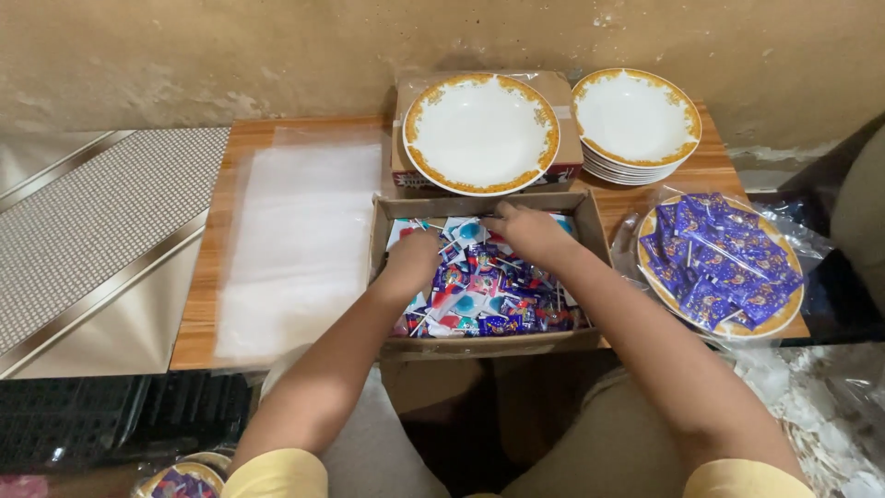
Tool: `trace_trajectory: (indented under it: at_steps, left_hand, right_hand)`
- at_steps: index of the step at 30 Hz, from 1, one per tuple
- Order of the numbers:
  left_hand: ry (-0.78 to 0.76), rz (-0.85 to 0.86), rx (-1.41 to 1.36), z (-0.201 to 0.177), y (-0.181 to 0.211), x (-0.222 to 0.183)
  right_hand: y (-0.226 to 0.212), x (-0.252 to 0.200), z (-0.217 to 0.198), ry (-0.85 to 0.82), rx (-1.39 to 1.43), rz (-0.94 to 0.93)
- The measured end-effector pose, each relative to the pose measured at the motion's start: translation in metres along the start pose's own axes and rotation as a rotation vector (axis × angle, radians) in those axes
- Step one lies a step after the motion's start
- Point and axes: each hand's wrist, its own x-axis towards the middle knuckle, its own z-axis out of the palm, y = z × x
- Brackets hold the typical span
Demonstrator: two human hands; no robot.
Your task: The person places a plate inside a plastic bag and then arranges lollipops from a box onto the plate by hand.
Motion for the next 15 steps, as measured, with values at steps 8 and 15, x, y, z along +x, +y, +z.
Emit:
trace_trajectory:
  at_steps: [8,15]
  left_hand:
    - [0.056,-0.001,-0.048,-0.012,0.012,0.002]
    - [0.182,0.022,0.066,-0.045,0.025,-0.011]
  right_hand:
    - [0.012,0.004,0.032,0.145,-0.213,-0.095]
    - [0.029,0.001,0.045,0.182,-0.3,-0.208]
